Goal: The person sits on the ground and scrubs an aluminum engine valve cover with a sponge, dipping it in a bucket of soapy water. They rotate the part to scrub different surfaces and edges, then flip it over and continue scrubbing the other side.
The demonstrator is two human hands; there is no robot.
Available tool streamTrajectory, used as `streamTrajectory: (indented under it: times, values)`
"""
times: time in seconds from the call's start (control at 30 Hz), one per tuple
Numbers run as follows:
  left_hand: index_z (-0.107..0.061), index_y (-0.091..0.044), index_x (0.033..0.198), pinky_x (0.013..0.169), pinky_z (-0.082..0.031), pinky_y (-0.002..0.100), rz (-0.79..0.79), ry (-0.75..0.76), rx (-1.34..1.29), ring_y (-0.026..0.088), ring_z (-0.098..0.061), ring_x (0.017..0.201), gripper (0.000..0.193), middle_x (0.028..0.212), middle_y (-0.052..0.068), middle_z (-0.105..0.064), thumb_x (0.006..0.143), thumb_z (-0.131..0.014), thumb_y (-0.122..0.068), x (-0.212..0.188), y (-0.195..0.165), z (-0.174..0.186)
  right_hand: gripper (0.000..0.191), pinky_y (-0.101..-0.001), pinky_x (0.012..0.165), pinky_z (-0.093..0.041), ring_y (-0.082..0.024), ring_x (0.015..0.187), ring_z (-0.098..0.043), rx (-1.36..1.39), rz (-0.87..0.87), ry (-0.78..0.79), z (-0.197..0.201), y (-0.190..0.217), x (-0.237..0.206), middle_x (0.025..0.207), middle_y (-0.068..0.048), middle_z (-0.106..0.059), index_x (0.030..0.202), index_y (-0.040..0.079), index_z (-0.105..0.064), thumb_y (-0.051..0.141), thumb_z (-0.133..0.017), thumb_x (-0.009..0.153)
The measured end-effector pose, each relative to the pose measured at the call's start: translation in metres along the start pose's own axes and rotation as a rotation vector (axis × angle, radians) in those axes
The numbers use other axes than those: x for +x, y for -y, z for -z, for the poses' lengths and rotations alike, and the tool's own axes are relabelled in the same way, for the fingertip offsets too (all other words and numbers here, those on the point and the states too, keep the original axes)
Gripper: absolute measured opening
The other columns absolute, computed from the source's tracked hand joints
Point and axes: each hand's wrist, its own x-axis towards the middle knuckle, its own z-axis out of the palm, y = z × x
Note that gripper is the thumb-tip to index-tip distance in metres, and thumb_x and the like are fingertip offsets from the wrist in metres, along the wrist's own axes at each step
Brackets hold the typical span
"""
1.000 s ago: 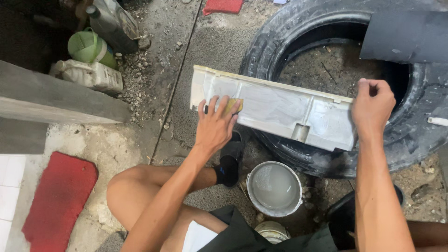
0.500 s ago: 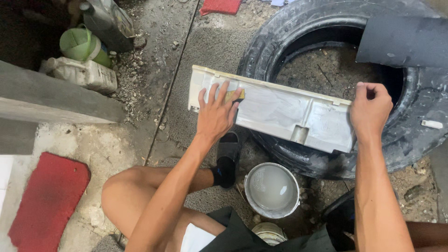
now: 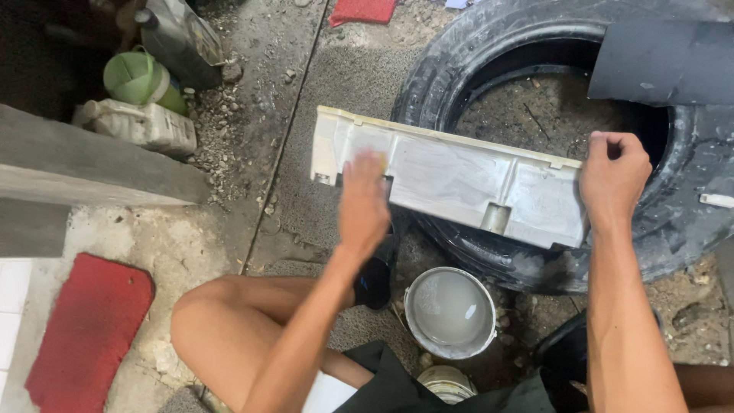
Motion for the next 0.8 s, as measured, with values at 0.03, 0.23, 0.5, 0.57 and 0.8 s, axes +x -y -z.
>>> streamTrajectory:
  times: [0.03, 0.23, 0.5, 0.57, 0.8]
  values:
    - [-0.044, -0.001, 0.153, 0.132, -0.019, 0.049, -0.009, 0.0, -0.06, 0.037, -0.036, 0.155, 0.048, 0.162, 0.022, -0.041, 0.106, -0.041, -0.008, -0.004, -0.02, -0.011, 0.024, -0.0363, 0.082, -0.053, -0.022, 0.087, -0.069, 0.001, 0.0, 0.0, 0.0, -0.001, 0.001, 0.095, -0.017, -0.074, 0.105, -0.005, -0.073, 0.019, -0.07, 0.104]
    - [-0.04, 0.0, 0.156, 0.132, -0.018, 0.048, -0.261, 0.154, -0.113, 0.033, -0.031, 0.156, 0.053, 0.163, 0.018, -0.039, 0.104, -0.046, -0.011, -0.002, -0.072, -0.031, 0.021, -0.0364, 0.082, -0.053, -0.023, 0.088, -0.07, -0.045, 0.064, -0.015, 0.0, -0.01, 0.005, 0.098, -0.017, -0.075, 0.106, -0.004, -0.075, 0.017, -0.071, 0.104]
    - [-0.045, -0.012, 0.158, 0.13, -0.012, 0.052, -0.345, 0.23, 0.43, 0.029, -0.032, 0.155, 0.055, 0.163, 0.003, -0.043, 0.103, -0.046, -0.015, 0.031, 0.061, 0.044, 0.021, -0.0362, 0.082, -0.052, -0.023, 0.087, -0.069, -0.008, 0.035, 0.006, -0.001, -0.01, 0.001, 0.097, -0.017, -0.074, 0.107, -0.004, -0.074, 0.016, -0.07, 0.104]
    - [-0.046, -0.017, 0.157, 0.13, -0.01, 0.053, -0.359, 0.176, 0.567, 0.029, -0.031, 0.155, 0.053, 0.162, -0.001, -0.046, 0.105, -0.046, -0.018, 0.037, 0.081, 0.064, 0.021, -0.0363, 0.082, -0.053, -0.023, 0.088, -0.069, 0.002, 0.034, 0.007, -0.001, -0.009, 0.001, 0.097, -0.017, -0.074, 0.107, -0.004, -0.073, 0.016, -0.07, 0.104]
    - [-0.046, -0.016, 0.158, 0.13, -0.006, 0.055, -0.099, 0.117, 0.492, 0.03, -0.026, 0.156, 0.052, 0.162, 0.0, -0.046, 0.107, -0.046, -0.026, 0.033, 0.058, 0.037, 0.02, -0.0373, 0.084, -0.053, -0.023, 0.089, -0.07, -0.022, 0.08, -0.007, 0.0, -0.003, 0.001, 0.099, -0.018, -0.075, 0.103, -0.005, -0.074, 0.015, -0.071, 0.105]
